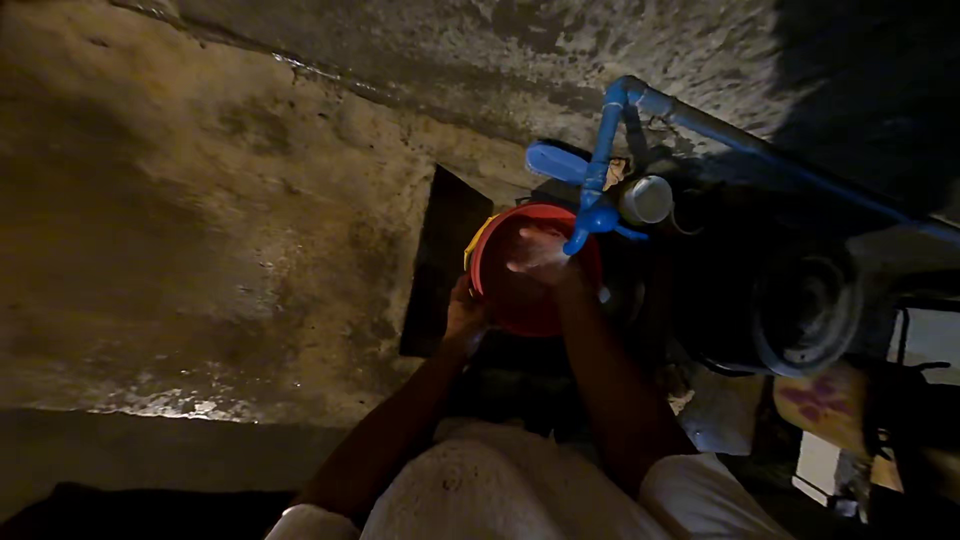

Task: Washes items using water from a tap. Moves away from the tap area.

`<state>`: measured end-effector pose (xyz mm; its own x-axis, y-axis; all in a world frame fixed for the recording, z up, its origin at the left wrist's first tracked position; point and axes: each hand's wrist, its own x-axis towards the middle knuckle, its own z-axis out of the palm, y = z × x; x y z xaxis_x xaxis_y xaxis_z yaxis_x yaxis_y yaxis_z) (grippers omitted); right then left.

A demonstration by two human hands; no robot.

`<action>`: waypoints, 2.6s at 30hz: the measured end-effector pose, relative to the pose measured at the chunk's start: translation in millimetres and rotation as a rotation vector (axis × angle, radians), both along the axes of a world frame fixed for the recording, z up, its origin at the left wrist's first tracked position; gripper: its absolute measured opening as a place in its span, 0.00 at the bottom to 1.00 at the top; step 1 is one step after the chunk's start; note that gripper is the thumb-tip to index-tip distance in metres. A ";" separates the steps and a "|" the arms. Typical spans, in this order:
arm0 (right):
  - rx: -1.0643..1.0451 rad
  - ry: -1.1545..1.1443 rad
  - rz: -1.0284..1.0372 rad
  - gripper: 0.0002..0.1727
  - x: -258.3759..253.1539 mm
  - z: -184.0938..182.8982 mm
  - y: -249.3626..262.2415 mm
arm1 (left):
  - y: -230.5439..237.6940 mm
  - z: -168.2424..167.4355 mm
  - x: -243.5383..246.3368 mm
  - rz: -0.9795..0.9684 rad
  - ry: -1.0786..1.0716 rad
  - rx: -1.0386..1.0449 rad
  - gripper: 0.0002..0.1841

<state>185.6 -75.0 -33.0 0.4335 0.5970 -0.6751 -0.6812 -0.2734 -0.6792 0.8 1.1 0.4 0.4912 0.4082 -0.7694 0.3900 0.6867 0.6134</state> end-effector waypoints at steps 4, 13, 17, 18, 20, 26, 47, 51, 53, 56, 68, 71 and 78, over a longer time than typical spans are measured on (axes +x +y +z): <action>-0.005 0.034 -0.002 0.23 -5.0 2.4 4.2 | -0.8 -4.6 -1.5 -0.015 -0.012 -0.006 0.35; -0.204 -0.277 0.135 0.18 -16.7 19.0 21.2 | -1.2 -6.3 -3.3 -0.023 -0.016 -0.007 0.38; -0.128 -0.386 -0.055 0.29 -59.7 3.9 48.5 | 0.6 -6.7 -4.2 -0.068 -0.031 -0.004 0.39; -0.092 -0.390 0.000 0.31 -68.7 3.5 50.4 | 1.5 -5.6 -4.0 -0.079 -0.029 0.004 0.39; -0.153 -0.516 0.257 0.33 -78.8 14.4 36.9 | 3.3 -5.3 -4.7 -0.101 -0.039 0.022 0.38; -0.267 -0.442 1.254 0.30 -25.7 50.6 -20.4 | 2.5 -2.3 1.0 -0.120 0.013 0.042 0.39; -0.497 -0.626 0.309 0.17 13.3 76.9 -32.1 | 1.6 -7.1 -1.2 -0.105 0.009 0.018 0.41; -0.234 -0.974 -0.217 0.14 1.1 122.4 -38.8 | 2.4 -2.6 -0.4 -0.134 0.023 0.037 0.40; -0.177 -1.195 -0.278 0.12 -4.4 144.6 -39.4 | 2.1 1.6 1.6 -0.160 0.051 0.064 0.40; -0.212 -1.373 -0.197 0.12 -11.4 160.8 -43.4 | 1.7 1.6 4.4 -0.176 0.076 0.069 0.40; -0.162 -1.063 -0.098 0.19 -83.3 143.7 -80.3 | 0.2 -3.3 5.1 -0.305 0.235 0.371 0.36; -0.540 -0.681 -0.237 0.17 -59.9 114.9 -136.5 | 0.0 13.4 11.2 -0.289 0.248 0.308 0.34; -0.847 -0.274 -0.268 0.22 -37.5 45.3 -245.8 | 13.4 17.0 14.5 -0.382 0.306 0.448 0.35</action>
<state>148.1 -320.8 12.3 0.6944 -0.1916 -0.6936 -0.6387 -0.6082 -0.4714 15.3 14.6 17.4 0.4508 0.5617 -0.6937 0.7578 0.1699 0.6300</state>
